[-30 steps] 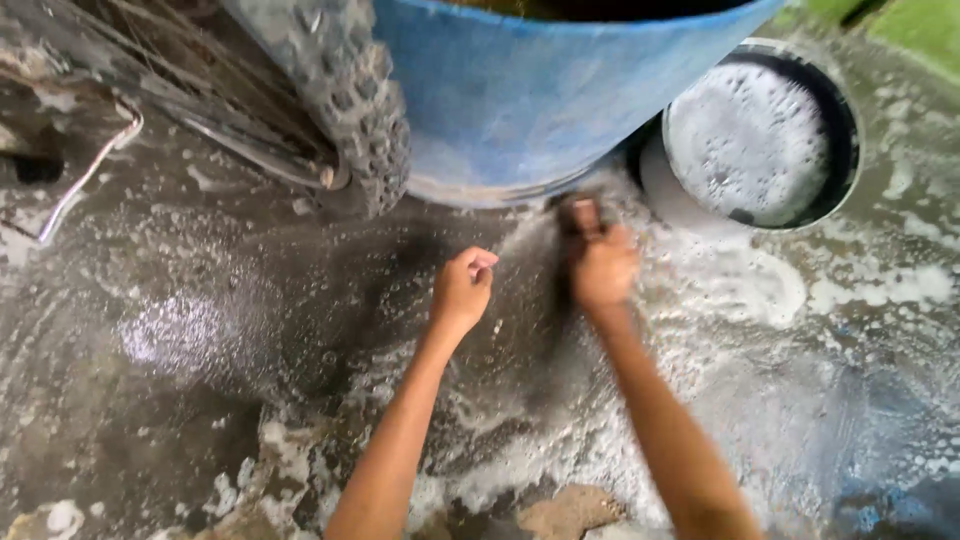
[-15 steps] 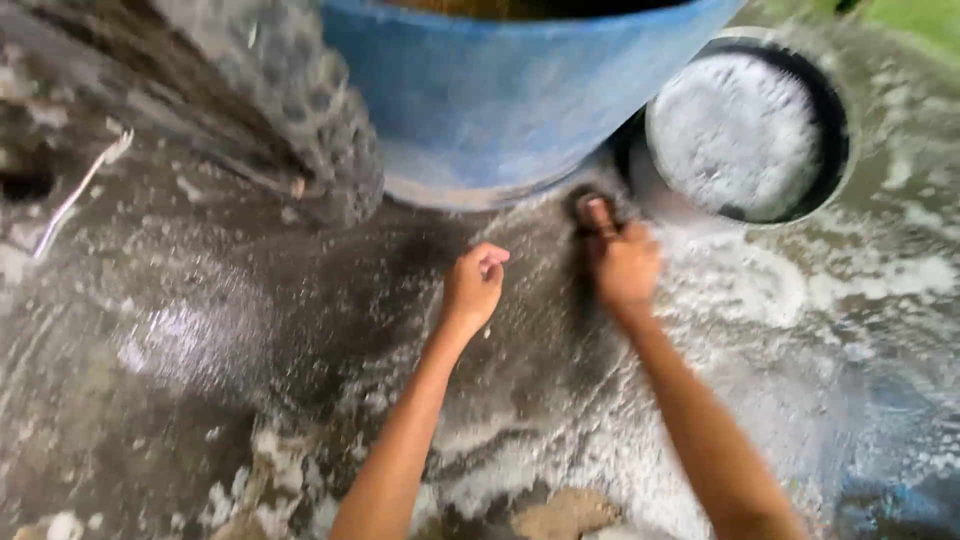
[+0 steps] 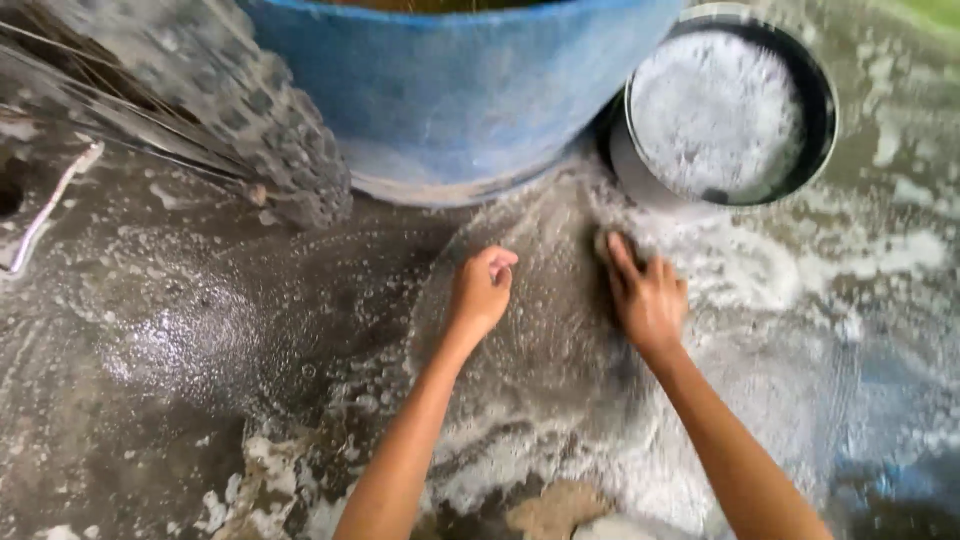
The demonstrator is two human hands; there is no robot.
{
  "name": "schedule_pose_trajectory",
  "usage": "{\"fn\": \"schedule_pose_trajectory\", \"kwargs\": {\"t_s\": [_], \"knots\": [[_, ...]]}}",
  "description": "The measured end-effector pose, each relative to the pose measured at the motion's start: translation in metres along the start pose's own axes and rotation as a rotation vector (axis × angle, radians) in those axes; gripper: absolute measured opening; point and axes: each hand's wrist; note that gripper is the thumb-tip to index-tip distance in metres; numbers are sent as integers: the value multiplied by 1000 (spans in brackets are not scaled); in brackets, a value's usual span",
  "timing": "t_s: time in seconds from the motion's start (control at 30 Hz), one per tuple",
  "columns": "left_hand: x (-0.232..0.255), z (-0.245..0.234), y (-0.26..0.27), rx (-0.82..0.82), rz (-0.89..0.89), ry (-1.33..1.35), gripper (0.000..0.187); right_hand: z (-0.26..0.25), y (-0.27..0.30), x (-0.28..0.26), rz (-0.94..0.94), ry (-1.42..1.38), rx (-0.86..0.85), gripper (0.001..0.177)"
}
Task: The person scrubs a soapy concrete floor with a small brush, then scoops water from a bucket with a metal cup and pours it onto the floor to rinse. Finally, they use a pink squeegee to push the soapy water across the floor.
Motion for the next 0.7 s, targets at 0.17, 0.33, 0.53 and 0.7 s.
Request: {"fn": "schedule_pose_trajectory", "kwargs": {"t_s": [0.17,0.33,0.53,0.7], "knots": [[11,-12,-16,19,34,0,21,3,-42,-74,165,-37,-107,60],[2,-9,-9,16,66,-16,20,-58,120,-30,-329,-210,-127,56],[-13,-40,9,14,-28,-11,22,3,-37,-40,30,8,173,60],[-5,-62,-4,86,-19,11,23,95,9,-203,202,228,117,46]]}}
Point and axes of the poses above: each hand's wrist, its own y-axis away from the middle knuckle, its own z-axis out of the palm, x = y × z, and after that the axes turned 15 degrees about z, right-handed
